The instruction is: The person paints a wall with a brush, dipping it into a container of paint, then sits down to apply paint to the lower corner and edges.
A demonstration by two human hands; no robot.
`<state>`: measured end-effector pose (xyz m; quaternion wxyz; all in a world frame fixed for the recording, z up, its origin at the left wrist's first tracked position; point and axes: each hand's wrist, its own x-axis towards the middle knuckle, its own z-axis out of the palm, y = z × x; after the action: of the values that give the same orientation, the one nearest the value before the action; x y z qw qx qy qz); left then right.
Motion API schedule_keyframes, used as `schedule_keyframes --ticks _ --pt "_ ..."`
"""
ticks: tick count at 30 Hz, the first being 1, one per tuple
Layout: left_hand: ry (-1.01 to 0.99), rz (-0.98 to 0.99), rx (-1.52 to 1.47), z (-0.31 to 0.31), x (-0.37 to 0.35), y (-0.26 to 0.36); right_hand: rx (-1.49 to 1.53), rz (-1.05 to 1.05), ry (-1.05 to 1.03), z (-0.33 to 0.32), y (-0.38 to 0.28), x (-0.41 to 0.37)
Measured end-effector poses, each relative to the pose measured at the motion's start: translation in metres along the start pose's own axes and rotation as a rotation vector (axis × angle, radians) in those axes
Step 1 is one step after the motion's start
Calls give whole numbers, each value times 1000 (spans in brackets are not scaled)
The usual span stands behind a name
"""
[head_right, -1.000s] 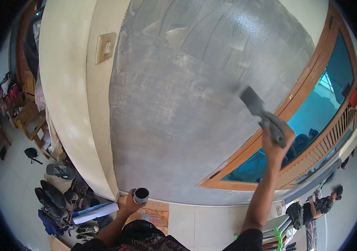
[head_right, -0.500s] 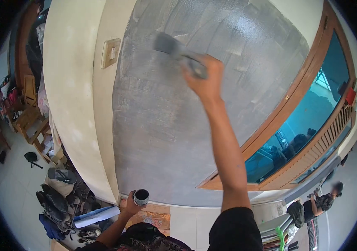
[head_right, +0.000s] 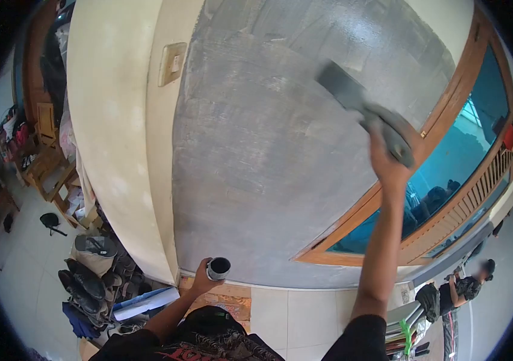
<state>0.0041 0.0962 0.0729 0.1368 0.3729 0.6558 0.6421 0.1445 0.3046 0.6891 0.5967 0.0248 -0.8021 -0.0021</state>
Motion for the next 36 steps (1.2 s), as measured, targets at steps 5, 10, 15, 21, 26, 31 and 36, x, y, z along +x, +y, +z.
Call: schedule_keyframes --ticks 5,10,15,21,26,31,36 --pt "4 11 -3 -7 8 6 150 -269 -16 144 -52 65" --pt "-64 49 4 -18 7 6 227 -207 27 190 -42 76" --pt "-141 5 60 -33 5 3 -103 -28 16 95 33 20" --pt "-165 0 6 -43 20 1 -305 292 162 -13 41 -36" --pt "-197 35 36 -41 33 -1 156 69 135 65 -20 8" --pt "-300 7 -9 -22 36 -8 81 -326 67 166 -24 56" --pt "-316 53 2 -5 40 -13 -109 -198 -10 139 5 51"
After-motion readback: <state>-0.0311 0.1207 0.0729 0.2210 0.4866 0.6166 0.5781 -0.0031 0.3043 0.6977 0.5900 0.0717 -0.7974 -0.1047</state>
